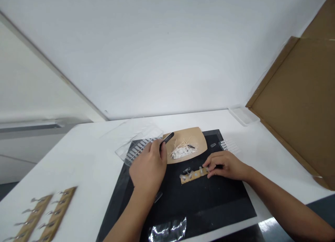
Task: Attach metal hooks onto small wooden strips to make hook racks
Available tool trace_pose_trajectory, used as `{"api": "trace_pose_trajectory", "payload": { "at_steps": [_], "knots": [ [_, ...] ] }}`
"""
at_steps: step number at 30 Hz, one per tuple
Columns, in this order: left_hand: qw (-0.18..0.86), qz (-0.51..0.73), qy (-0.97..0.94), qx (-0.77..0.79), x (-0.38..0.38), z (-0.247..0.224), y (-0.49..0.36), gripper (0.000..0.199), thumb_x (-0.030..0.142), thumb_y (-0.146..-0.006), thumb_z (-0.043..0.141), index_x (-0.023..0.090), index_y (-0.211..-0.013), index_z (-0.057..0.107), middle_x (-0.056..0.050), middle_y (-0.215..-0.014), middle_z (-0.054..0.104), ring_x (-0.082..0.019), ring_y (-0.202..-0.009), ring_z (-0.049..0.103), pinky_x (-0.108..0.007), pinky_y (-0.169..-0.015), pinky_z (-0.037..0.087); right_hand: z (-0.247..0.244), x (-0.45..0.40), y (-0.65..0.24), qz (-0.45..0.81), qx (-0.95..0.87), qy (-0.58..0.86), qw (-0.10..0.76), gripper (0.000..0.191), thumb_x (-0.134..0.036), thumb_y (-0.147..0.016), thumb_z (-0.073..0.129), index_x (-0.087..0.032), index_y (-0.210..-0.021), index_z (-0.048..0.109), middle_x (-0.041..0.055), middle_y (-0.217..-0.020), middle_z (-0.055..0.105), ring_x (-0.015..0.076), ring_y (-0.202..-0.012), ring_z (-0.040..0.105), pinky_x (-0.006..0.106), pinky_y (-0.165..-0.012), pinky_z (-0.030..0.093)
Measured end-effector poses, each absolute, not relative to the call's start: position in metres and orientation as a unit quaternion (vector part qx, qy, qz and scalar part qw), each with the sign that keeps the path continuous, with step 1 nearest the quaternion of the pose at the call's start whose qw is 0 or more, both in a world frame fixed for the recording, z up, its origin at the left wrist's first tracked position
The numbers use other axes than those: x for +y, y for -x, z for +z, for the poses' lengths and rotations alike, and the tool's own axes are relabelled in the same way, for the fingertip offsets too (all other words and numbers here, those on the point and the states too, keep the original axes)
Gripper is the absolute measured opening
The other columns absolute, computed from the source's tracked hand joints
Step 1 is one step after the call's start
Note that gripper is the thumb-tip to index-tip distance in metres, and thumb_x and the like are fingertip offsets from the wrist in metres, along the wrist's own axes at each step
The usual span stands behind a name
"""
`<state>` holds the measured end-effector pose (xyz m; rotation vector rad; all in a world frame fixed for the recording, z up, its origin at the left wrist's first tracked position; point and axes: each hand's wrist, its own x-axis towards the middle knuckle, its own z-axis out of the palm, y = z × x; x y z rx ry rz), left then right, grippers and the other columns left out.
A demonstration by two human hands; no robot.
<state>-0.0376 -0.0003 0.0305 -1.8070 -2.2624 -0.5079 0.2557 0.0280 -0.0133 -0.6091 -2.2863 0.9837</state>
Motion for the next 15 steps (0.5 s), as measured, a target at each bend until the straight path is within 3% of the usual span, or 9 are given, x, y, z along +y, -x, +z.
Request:
{"api": "trace_pose_trajectory", "payload": {
  "at_steps": [15],
  "knots": [
    [0.096,-0.173,0.61,-0.767,0.001,0.0296,0.0375,0.031,0.039,-0.108,0.048,0.023,-0.122,0.071,-0.008,-0.11,0.078,-0.025,-0.084,0.071,-0.029,-0.057,0.035,-0.0144,0.0195,-0.2523,0.14,-0.934,0.221,0.242,0.017,-0.028,-0.107,0.061,-0.023,-0.098,0.075,0.0071,-0.105,0.08,0.0206,-0.09,0.077,0.035,-0.076,0.062]
  ]
}}
